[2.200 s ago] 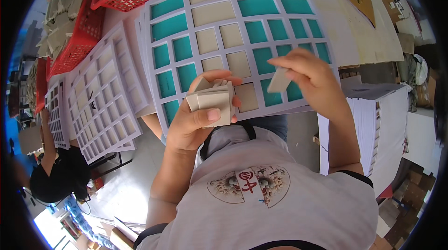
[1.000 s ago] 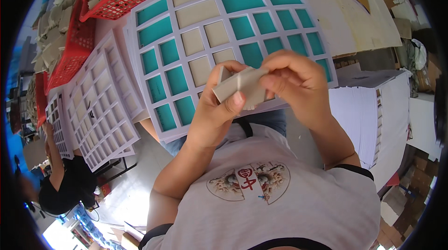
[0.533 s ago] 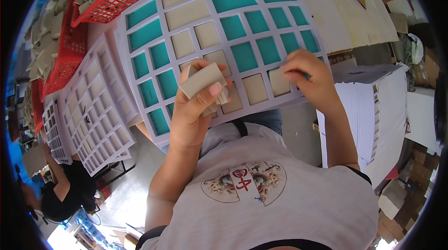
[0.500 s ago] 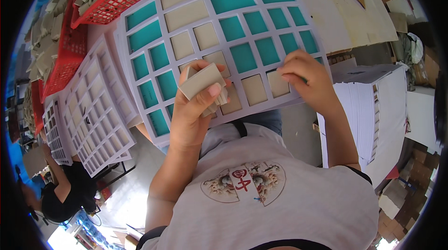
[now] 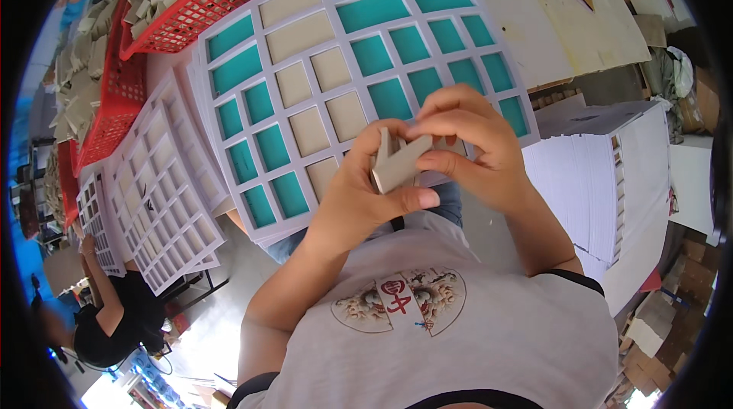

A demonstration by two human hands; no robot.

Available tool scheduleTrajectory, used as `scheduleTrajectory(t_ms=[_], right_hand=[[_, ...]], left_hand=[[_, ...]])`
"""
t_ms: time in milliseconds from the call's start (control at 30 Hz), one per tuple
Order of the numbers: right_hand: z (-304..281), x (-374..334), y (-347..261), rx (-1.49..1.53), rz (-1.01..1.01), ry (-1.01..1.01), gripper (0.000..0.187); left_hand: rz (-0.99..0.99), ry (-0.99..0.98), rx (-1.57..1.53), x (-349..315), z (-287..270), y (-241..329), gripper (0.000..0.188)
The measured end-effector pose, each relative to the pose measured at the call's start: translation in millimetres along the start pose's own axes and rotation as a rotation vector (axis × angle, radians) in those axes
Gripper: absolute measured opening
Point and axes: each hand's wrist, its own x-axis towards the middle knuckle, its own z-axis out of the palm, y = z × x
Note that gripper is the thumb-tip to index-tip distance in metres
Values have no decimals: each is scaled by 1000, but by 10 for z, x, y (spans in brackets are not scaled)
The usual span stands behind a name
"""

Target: The person repeatedly picks small square tiles from a red basket and places them into compartments of a white grid tray. They handle the tiles one at a time or in small stacks, filling the tray's cells and occasionally adjusting the tray's position on the table.

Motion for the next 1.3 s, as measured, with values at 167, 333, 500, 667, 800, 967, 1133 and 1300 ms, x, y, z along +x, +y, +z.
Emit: scheduleTrajectory(t_ms=[167,333,500,667,800,967,1133,1300], right_hand=[[-300,-76,-14,249,254,302,27],[-794,-169,87,-317,307,97,29],[-654,-228,276,-564,224,-11,27],[-678,-320,332,-569,68,-100,29],[-775,-426,365,-507,-71,-59,32],[-701,-427,413,-414,-10,-1,38],[-596,-398,397,-435,72,49,41],[-634,-396,440,-628,-19,-46,40]], left_hand=[[-105,46,-15,-23,-37,17,42],[-124,119,-152,-18,-75,-14,44],[-157,136,-155,8,-88,-4,42],[-157,171,-191,34,-66,16,43],[-146,201,-198,68,-51,-14,41],[-178,211,-217,86,-29,33,38],[-146,225,-202,90,5,2,39],[-148,215,-234,82,3,2,36]])
